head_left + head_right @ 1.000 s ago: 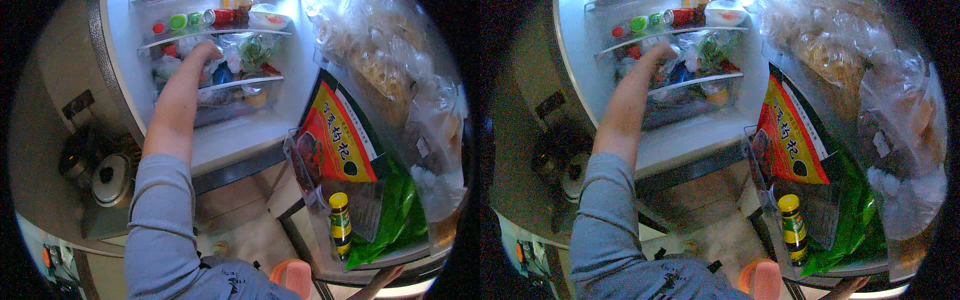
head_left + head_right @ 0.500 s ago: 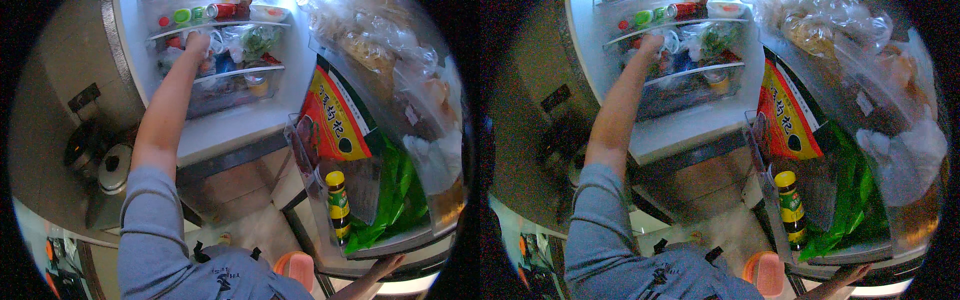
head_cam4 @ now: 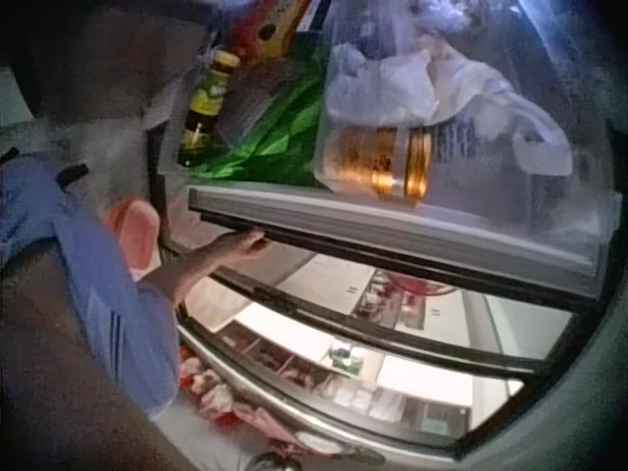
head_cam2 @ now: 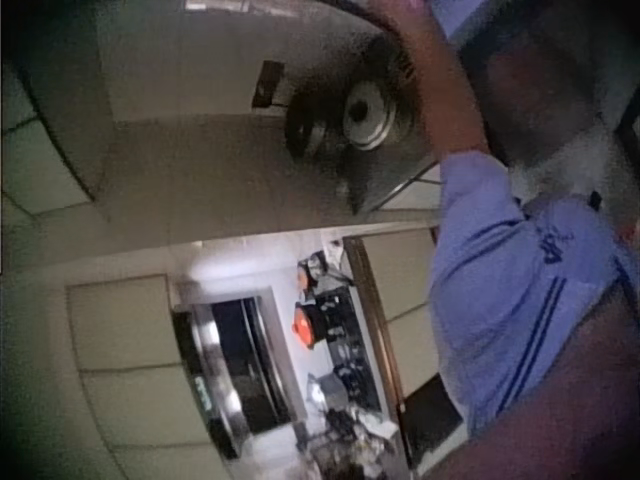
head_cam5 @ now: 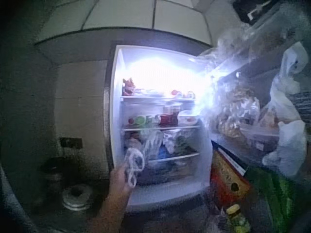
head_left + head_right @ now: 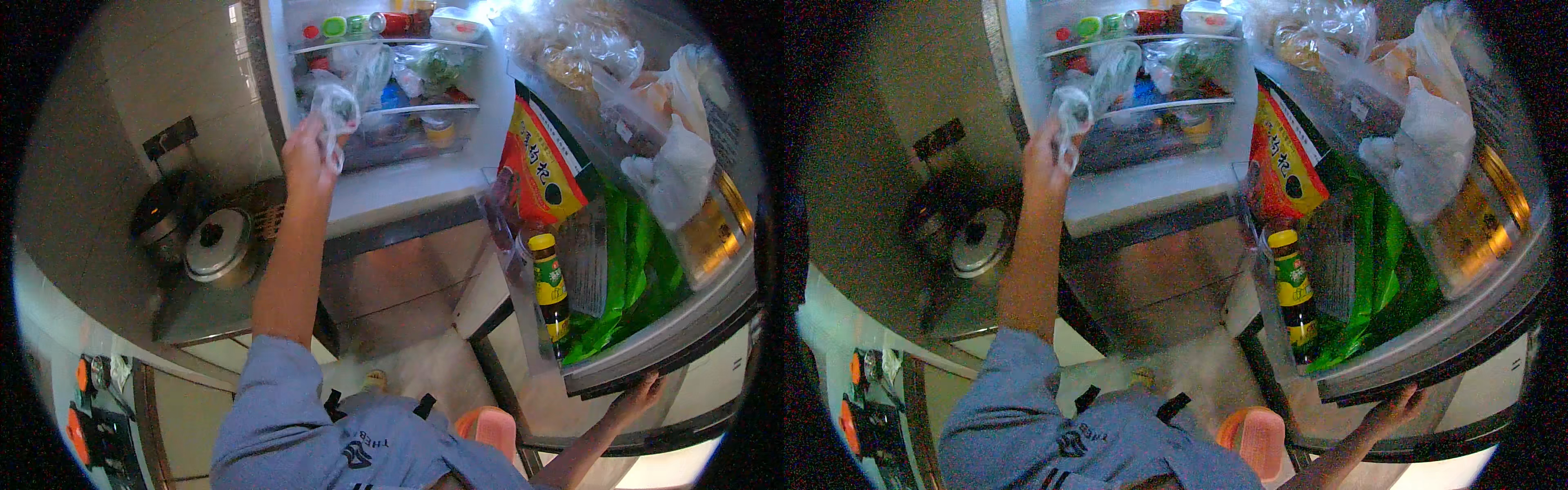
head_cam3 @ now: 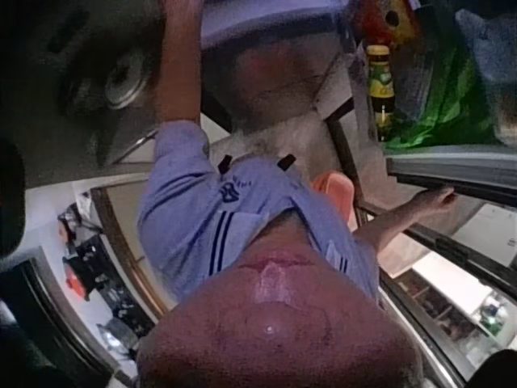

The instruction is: The person retrieves a cucumber and a carrot from the refrigerator, then washes both vegetables under running water in the kitchen sink. The person also rinses a metal bowl and places it on the counter.

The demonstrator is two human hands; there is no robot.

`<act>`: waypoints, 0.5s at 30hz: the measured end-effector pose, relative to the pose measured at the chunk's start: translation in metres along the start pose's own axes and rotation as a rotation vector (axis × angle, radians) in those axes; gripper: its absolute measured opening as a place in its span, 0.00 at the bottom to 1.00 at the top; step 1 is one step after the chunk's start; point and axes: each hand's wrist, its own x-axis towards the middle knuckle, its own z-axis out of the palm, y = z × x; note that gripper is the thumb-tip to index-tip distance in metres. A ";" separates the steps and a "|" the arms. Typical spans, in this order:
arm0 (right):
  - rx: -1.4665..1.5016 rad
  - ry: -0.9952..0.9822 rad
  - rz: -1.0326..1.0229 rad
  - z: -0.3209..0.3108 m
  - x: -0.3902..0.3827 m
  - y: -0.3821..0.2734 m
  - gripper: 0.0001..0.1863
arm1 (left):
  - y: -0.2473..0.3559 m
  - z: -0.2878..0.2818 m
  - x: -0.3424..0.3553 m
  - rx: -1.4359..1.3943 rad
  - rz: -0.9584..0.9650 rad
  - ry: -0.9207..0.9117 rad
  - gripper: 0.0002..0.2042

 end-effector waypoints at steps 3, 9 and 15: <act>-0.033 -0.012 -0.020 0.001 -0.007 -0.006 0.31 | 0.022 -0.013 -0.082 -0.064 -0.048 0.008 0.16; -0.076 -0.139 -0.220 -0.034 -0.029 0.002 0.33 | 0.058 -0.032 -0.233 -0.210 -0.090 0.058 0.21; 0.175 -0.507 -0.790 -0.022 -0.081 -0.018 0.44 | 0.091 -0.055 -0.345 -0.433 -0.117 -0.034 0.20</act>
